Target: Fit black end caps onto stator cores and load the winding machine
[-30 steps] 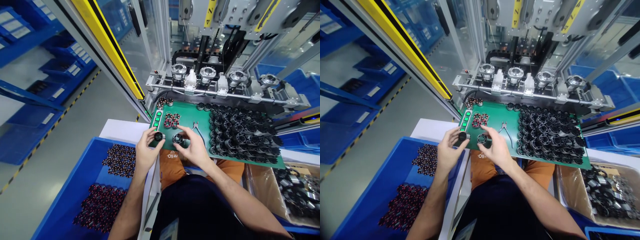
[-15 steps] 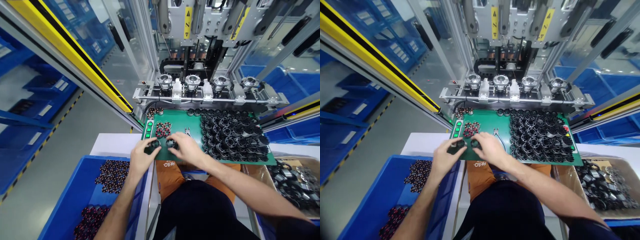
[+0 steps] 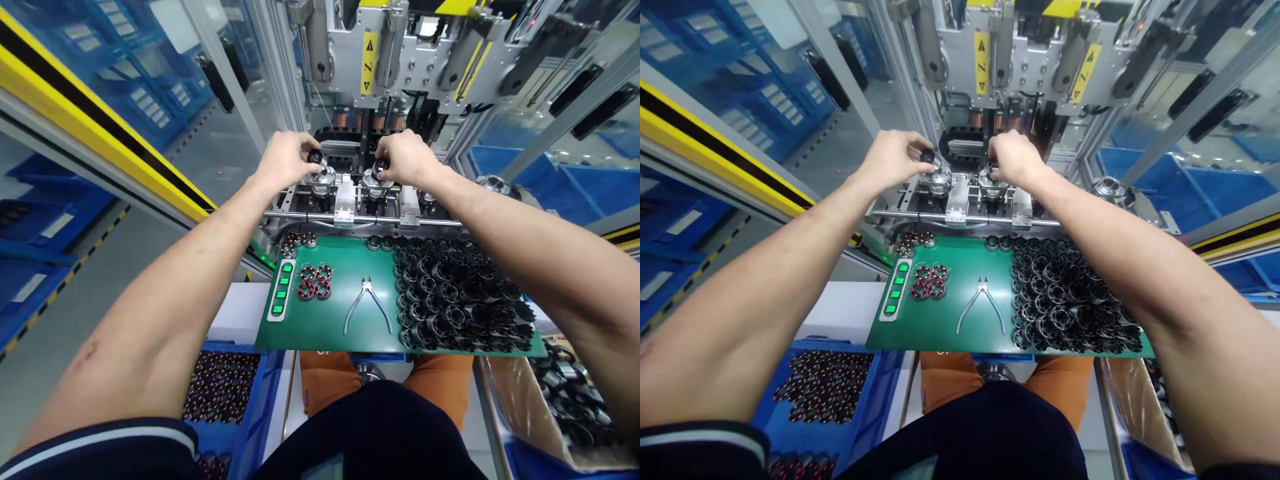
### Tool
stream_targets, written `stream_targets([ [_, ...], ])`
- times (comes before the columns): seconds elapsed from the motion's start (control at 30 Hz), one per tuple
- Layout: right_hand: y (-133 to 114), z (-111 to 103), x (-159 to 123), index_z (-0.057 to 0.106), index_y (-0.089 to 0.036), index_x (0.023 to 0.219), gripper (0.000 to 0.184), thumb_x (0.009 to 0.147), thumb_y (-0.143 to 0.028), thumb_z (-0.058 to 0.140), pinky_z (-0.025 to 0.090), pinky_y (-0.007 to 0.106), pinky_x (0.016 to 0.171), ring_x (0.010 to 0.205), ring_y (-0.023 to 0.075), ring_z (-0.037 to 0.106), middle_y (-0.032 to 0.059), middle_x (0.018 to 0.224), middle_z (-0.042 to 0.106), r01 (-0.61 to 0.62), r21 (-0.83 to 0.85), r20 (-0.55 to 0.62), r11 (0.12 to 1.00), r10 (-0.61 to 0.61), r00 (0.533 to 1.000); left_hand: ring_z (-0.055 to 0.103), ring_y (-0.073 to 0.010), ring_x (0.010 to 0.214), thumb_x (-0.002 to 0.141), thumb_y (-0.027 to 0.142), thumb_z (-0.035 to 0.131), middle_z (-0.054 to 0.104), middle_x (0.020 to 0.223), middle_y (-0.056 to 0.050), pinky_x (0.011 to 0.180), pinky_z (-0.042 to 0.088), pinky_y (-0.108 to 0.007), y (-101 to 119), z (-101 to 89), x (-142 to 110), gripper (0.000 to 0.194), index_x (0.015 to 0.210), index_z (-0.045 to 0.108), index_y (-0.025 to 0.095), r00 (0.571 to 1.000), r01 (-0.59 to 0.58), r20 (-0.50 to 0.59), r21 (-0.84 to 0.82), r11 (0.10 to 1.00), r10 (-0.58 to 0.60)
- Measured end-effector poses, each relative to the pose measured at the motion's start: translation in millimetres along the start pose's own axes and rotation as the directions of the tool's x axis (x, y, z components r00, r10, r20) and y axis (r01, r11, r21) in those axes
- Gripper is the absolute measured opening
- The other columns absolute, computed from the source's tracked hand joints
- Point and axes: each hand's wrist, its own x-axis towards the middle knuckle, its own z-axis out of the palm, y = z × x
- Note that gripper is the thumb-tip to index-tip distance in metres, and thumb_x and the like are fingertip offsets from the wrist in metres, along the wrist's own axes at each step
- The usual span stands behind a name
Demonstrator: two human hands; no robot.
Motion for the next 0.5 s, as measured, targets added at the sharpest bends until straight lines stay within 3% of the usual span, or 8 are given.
stream_targets([
  [0.07, 6.5, 3.9, 9.2, 0.090, -0.008, 0.139, 0.047, 0.096, -0.018, 0.104, 0.068, 0.056, 0.125, 0.132, 0.0367, 0.088, 0.0187, 0.136, 0.093, 0.041, -0.033, 0.035, 0.999, -0.040, 0.999, 0.076, -0.0147, 0.102, 0.094, 0.014, 0.108, 0.093, 0.121, -0.005, 0.122, 0.065, -0.040, -10.1, -0.2, 8.6, 0.051, 0.140, 0.088, 0.007, 0.998, -0.003, 0.058, 0.020, 1.000, 0.002],
  [0.17, 19.2, 7.0, 24.1, 0.095, -0.013, 0.134, 0.049, 0.089, -0.023, 0.113, 0.071, 0.054, 0.118, 0.118, 0.0316, 0.090, 0.0118, 0.122, 0.095, 0.159, -0.054, 0.057, 0.986, -0.156, 0.986, 0.077, -0.0158, 0.104, 0.090, 0.011, 0.111, 0.092, 0.121, -0.004, 0.124, 0.065, -0.042, -18.8, -9.3, 11.7, 0.057, 0.141, 0.088, 0.009, 0.984, -0.096, 0.156, 0.036, 0.995, 0.090],
  [0.37, 31.6, 7.9, 46.8, 0.096, -0.010, 0.127, 0.070, 0.085, -0.065, 0.109, 0.068, 0.046, 0.102, 0.106, 0.0218, 0.088, 0.0104, 0.117, 0.095, 0.236, -0.103, 0.133, 0.966, -0.222, 0.966, 0.079, -0.0166, 0.104, 0.089, 0.016, 0.113, 0.091, 0.112, -0.001, 0.128, 0.064, -0.043, -18.4, -19.6, 21.1, 0.058, 0.142, 0.090, 0.012, 0.959, -0.156, 0.258, 0.136, 0.978, 0.117],
  [0.5, 35.2, 3.1, 54.6, 0.097, -0.015, 0.131, 0.066, 0.084, -0.056, 0.116, 0.070, 0.050, 0.104, 0.109, 0.0275, 0.090, 0.0091, 0.108, 0.094, 0.275, -0.057, 0.200, 0.960, -0.259, 0.945, 0.084, -0.0172, 0.107, 0.090, 0.034, 0.113, 0.093, 0.116, -0.001, 0.125, 0.066, -0.043, -27.1, -20.0, 39.2, 0.061, 0.142, 0.091, 0.011, 0.929, -0.235, 0.331, 0.183, 0.955, 0.165],
])
